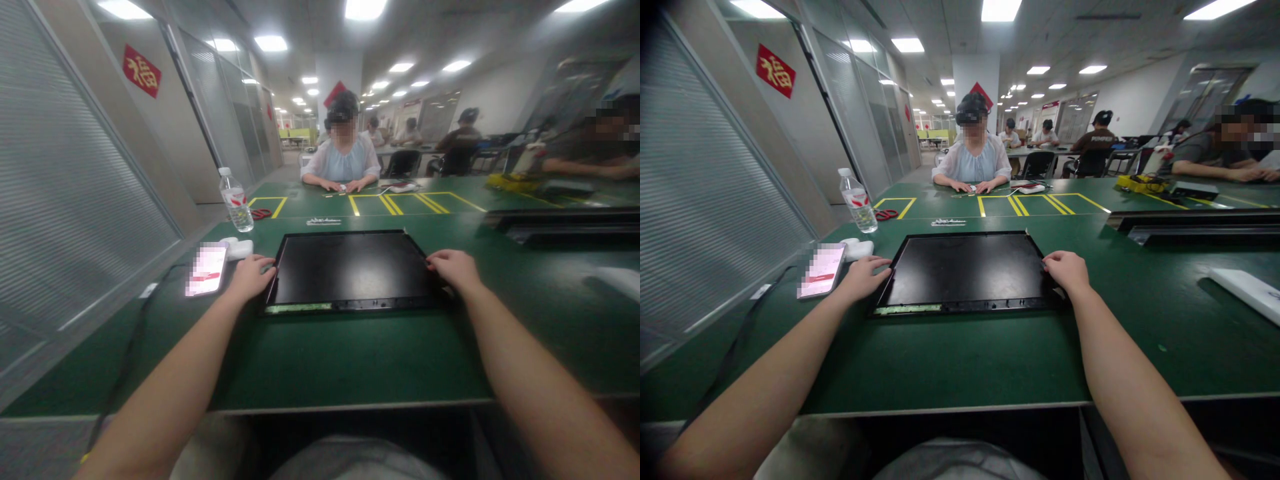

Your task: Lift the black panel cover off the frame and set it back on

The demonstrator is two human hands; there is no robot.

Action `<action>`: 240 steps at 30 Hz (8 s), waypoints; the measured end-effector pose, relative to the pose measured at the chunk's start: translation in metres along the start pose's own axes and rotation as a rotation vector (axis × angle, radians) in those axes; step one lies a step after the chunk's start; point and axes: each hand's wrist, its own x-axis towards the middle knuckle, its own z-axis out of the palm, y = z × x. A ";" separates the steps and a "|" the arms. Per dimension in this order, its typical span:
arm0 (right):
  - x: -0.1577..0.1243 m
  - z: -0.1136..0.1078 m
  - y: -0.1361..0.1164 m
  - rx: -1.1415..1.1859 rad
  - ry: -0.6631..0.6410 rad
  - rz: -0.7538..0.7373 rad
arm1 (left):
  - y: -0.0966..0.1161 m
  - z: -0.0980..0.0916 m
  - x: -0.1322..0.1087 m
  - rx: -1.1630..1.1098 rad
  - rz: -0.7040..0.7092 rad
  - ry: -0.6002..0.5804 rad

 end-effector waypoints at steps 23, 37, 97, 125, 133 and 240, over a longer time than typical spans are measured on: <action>-0.003 0.000 -0.004 -0.023 0.002 -0.019 | 0.011 0.017 0.003 0.156 0.022 -0.070; 0.001 0.004 0.001 -0.011 0.029 -0.013 | 0.016 0.020 0.012 0.104 0.049 -0.052; 0.012 0.004 0.013 0.030 0.067 -0.016 | 0.016 -0.012 -0.011 0.266 -0.142 -0.143; 0.016 0.015 0.016 -0.213 -0.071 0.002 | 0.021 -0.012 -0.009 -0.379 -0.257 0.050; 0.016 0.015 0.018 -0.202 -0.075 0.000 | 0.032 -0.018 -0.011 -0.729 -0.480 0.134; 0.009 0.016 0.005 0.431 -0.001 0.177 | 0.037 -0.018 -0.019 -1.147 0.076 0.134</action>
